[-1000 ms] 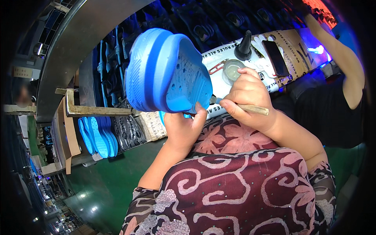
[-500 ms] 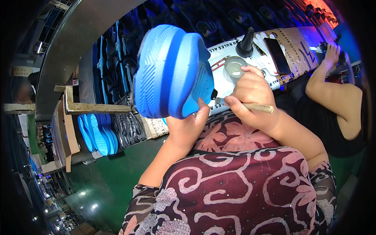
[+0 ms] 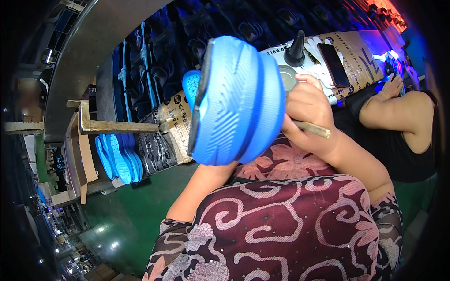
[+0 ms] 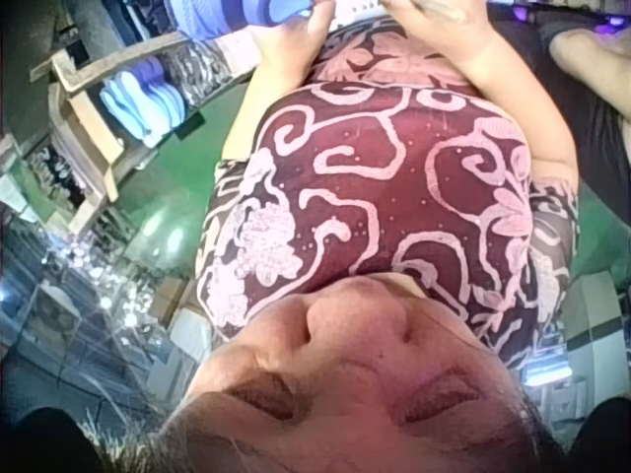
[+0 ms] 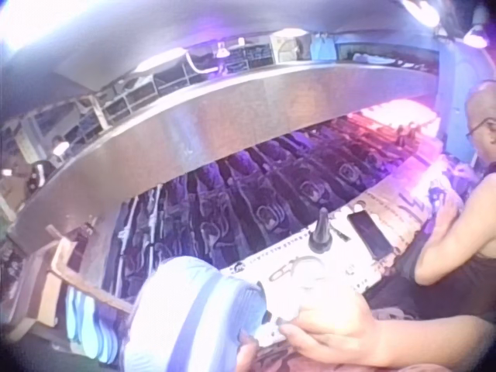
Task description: The person picks up shoe soles, applies adhesive to them using a brush dipped in a container, and places the soles onto a conveyor belt.
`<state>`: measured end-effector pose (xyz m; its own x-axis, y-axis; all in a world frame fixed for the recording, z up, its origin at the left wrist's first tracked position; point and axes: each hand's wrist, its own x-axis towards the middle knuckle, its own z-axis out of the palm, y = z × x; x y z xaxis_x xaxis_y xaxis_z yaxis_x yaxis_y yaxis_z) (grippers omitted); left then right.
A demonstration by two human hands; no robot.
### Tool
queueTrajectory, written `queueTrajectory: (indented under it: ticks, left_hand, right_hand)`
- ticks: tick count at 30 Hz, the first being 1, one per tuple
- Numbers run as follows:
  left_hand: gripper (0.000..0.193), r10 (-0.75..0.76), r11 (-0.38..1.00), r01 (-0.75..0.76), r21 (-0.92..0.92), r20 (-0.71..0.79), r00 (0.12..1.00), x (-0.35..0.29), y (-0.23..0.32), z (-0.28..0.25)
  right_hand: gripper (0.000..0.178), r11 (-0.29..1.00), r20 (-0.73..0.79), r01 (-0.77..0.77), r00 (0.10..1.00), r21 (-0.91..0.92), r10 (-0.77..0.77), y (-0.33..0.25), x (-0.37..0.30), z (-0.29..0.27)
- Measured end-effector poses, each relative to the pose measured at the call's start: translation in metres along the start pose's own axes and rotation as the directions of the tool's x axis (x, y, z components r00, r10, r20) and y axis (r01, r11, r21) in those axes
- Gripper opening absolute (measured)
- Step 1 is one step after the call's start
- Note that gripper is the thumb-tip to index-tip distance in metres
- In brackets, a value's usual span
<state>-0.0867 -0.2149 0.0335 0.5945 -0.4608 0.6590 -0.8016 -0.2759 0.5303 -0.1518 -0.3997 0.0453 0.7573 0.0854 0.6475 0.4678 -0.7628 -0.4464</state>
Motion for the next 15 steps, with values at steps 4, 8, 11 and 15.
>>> queueTrajectory:
  ticks: [4,8,11,15]
  left_hand:
    - [0.033,-0.189,0.980,0.186,-0.078,-0.032,0.982,0.003,-0.008,-0.001]
    - [0.054,-0.600,0.683,0.603,-0.413,0.155,0.785,0.025,0.011,-0.028]
    - [0.068,-0.478,0.452,0.664,-0.596,0.467,0.744,0.050,0.031,-0.049]
    - [0.082,-0.136,0.331,0.820,-0.467,0.836,0.532,0.101,0.059,-0.038]
  right_hand:
    - [0.016,0.999,-0.087,-0.047,0.995,0.010,0.048,0.008,0.001,-0.016]
    - [0.020,0.991,-0.140,-0.125,0.982,0.046,0.131,0.028,-0.013,-0.035]
    - [0.024,0.986,-0.253,-0.162,0.953,0.046,0.168,0.042,-0.034,-0.040]
    - [0.025,0.956,-0.233,-0.272,0.928,0.109,0.291,0.047,-0.054,-0.056]
